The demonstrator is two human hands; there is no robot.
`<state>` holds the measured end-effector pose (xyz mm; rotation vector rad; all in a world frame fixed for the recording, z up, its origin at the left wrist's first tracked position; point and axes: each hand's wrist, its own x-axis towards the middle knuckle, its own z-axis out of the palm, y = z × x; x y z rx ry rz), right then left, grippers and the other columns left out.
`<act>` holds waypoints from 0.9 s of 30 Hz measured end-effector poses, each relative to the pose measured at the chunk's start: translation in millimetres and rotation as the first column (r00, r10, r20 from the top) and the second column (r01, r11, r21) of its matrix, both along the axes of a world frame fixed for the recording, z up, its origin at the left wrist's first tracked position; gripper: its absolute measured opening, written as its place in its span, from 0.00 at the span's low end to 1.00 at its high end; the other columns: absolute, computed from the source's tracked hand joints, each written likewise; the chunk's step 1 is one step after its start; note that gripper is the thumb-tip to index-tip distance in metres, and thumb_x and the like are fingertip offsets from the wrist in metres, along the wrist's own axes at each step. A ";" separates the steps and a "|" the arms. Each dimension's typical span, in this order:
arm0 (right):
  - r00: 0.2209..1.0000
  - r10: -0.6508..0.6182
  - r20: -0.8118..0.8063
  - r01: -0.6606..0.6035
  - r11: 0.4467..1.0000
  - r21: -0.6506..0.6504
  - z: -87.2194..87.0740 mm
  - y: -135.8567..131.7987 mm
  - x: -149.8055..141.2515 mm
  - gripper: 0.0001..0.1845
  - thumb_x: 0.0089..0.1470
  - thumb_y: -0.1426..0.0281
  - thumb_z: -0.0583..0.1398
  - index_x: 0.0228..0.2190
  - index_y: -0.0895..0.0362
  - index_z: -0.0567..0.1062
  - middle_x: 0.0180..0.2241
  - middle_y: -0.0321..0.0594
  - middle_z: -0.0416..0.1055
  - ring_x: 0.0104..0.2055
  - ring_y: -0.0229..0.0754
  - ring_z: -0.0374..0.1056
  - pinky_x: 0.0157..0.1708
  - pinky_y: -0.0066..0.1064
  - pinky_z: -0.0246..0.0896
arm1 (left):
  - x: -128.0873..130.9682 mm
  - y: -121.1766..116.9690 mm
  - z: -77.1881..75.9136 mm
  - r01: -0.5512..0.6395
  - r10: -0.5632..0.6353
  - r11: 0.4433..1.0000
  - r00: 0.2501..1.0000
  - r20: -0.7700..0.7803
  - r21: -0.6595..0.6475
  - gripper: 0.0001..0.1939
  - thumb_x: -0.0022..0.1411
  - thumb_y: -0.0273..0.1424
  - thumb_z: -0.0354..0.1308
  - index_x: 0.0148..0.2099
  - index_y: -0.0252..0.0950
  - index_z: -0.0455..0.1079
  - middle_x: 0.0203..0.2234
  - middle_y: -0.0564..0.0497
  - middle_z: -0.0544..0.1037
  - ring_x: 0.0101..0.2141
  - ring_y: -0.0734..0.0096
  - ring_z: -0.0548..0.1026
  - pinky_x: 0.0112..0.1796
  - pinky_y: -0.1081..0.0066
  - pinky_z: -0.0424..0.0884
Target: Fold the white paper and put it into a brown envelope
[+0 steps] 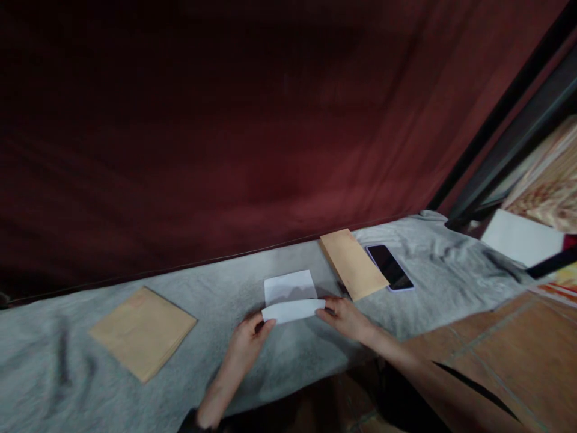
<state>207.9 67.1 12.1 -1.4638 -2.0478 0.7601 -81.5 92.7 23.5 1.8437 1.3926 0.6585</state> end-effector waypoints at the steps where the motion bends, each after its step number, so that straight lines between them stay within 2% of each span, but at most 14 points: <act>1: 0.999 -0.043 0.016 0.044 0.999 -0.023 -3.0 2.5 -1.4 0.15 0.64 0.65 0.56 0.32 0.57 0.80 0.31 0.41 0.78 0.33 0.43 0.74 0.32 0.30 0.63 | 1.8 2.3 -0.7 -0.022 0.022 1.000 1.000 0.004 -0.003 0.18 0.62 0.43 0.53 0.40 0.38 0.78 0.36 0.47 0.84 0.38 0.60 0.80 0.41 0.66 0.74; 3: 0.994 -0.103 0.033 0.105 0.993 -0.055 -6.5 7.5 -4.1 0.16 0.64 0.64 0.56 0.30 0.57 0.78 0.27 0.40 0.76 0.29 0.42 0.73 0.28 0.29 0.59 | 5.2 6.1 -3.2 -0.071 0.071 0.997 0.997 0.006 0.007 0.18 0.63 0.44 0.52 0.36 0.37 0.76 0.31 0.48 0.83 0.33 0.62 0.79 0.36 0.68 0.73; 5: 0.988 -0.152 0.039 0.154 0.986 -0.066 -6.5 12.2 -7.2 0.16 0.65 0.64 0.55 0.31 0.57 0.77 0.27 0.39 0.76 0.29 0.42 0.73 0.28 0.28 0.58 | 8.5 9.0 -5.6 -0.106 0.107 0.994 0.994 -0.023 0.029 0.19 0.64 0.45 0.51 0.34 0.37 0.74 0.27 0.50 0.80 0.29 0.65 0.76 0.32 0.70 0.70; 8: 0.970 -0.223 0.093 0.230 0.970 -0.077 -2.4 18.9 -12.9 0.16 0.66 0.63 0.53 0.34 0.56 0.77 0.29 0.40 0.78 0.32 0.43 0.74 0.30 0.29 0.58 | 13.9 12.6 -5.2 -0.151 0.158 0.987 0.977 -0.143 0.062 0.17 0.66 0.43 0.49 0.35 0.38 0.72 0.24 0.52 0.78 0.26 0.67 0.74 0.30 0.71 0.66; 15: 0.896 -0.327 0.301 0.352 0.935 -0.031 8.8 30.9 -29.5 0.14 0.67 0.63 0.52 0.42 0.54 0.76 0.37 0.43 0.81 0.39 0.46 0.78 0.34 0.29 0.61 | 29.6 22.5 9.4 -0.225 0.235 0.972 0.899 -0.370 0.070 0.14 0.71 0.36 0.48 0.37 0.38 0.72 0.29 0.49 0.81 0.30 0.68 0.77 0.32 0.73 0.63; 19: 0.845 -0.366 0.389 0.393 0.920 0.013 11.4 37.7 -36.3 0.14 0.67 0.63 0.53 0.46 0.54 0.75 0.35 0.43 0.82 0.38 0.47 0.79 0.33 0.30 0.64 | 39.0 26.5 17.6 -0.279 0.268 0.959 0.823 -0.501 0.054 0.15 0.72 0.36 0.47 0.41 0.37 0.73 0.33 0.45 0.82 0.33 0.65 0.79 0.32 0.72 0.63; 23: 0.799 -0.385 0.462 0.410 0.911 0.048 8.8 41.9 -41.5 0.14 0.67 0.63 0.53 0.47 0.54 0.74 0.34 0.45 0.81 0.37 0.47 0.79 0.33 0.30 0.66 | 45.8 26.5 23.4 -0.289 0.280 0.954 0.782 -0.557 0.074 0.15 0.71 0.36 0.47 0.45 0.36 0.75 0.35 0.44 0.83 0.36 0.63 0.80 0.33 0.71 0.64; 27: 0.779 -0.384 0.496 0.400 0.913 0.078 6.0 39.9 -46.3 0.17 0.68 0.64 0.51 0.53 0.57 0.71 0.36 0.49 0.80 0.37 0.49 0.79 0.35 0.34 0.67 | 50.8 23.8 26.2 -0.285 0.292 0.952 0.734 -0.613 0.111 0.17 0.72 0.36 0.46 0.48 0.35 0.75 0.35 0.42 0.83 0.36 0.61 0.81 0.33 0.70 0.66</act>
